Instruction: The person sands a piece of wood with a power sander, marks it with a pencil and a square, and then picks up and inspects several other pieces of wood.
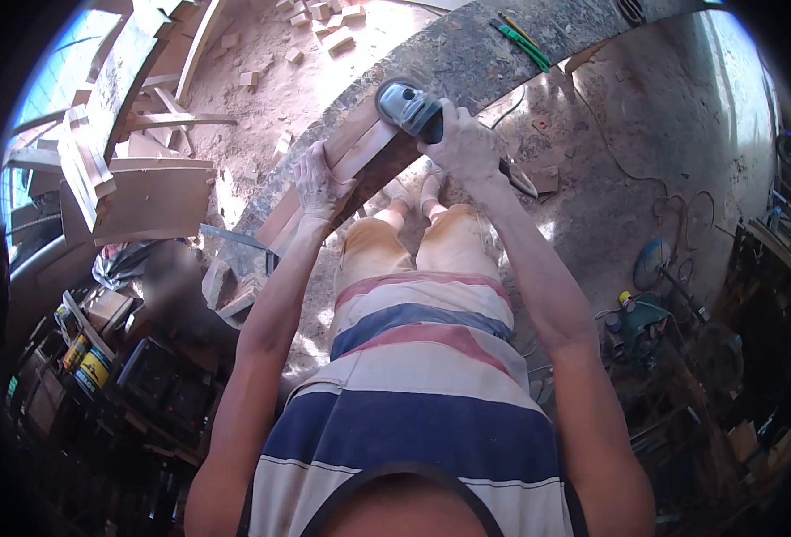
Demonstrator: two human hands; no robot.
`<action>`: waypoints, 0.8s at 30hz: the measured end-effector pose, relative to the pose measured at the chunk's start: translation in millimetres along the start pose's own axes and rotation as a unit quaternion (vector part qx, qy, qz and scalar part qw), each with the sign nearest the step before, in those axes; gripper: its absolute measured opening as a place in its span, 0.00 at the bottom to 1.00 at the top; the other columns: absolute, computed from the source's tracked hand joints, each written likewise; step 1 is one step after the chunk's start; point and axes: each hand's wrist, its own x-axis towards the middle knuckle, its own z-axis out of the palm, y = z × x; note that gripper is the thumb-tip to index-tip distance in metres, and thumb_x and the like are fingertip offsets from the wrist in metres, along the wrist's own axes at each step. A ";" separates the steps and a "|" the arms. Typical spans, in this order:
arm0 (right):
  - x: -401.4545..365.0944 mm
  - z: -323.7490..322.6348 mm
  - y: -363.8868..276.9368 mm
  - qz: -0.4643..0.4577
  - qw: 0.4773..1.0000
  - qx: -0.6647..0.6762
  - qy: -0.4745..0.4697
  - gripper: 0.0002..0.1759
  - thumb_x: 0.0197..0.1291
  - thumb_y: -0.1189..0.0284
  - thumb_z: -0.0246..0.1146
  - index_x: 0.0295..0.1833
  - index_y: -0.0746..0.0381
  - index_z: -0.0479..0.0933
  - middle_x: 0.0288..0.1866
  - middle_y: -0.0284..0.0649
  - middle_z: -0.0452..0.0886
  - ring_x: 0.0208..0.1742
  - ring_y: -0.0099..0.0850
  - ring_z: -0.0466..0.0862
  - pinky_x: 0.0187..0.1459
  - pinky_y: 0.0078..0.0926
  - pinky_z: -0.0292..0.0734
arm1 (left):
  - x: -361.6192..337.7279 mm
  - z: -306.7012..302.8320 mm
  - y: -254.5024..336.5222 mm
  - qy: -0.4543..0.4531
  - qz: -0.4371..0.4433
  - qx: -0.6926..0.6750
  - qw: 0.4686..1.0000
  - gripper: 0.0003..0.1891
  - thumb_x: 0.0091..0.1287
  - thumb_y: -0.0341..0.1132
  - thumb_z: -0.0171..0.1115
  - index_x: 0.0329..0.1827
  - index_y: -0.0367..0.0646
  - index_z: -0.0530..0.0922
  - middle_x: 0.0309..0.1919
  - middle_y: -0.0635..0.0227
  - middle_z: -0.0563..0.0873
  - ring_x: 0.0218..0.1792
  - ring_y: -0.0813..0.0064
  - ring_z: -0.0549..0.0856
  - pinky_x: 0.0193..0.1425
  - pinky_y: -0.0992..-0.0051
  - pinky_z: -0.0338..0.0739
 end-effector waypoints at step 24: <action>12.8 -6.9 -15.1 -0.019 0.998 -0.058 0.013 0.45 0.58 0.51 0.83 0.76 0.58 0.74 0.56 0.55 0.89 0.53 0.61 0.93 0.53 0.61 0.90 | -2.7 -12.1 0.6 -0.031 -0.013 -0.023 0.999 0.61 0.42 0.51 0.92 0.81 0.44 0.69 0.71 0.58 0.81 0.74 0.55 0.81 0.77 0.53 0.75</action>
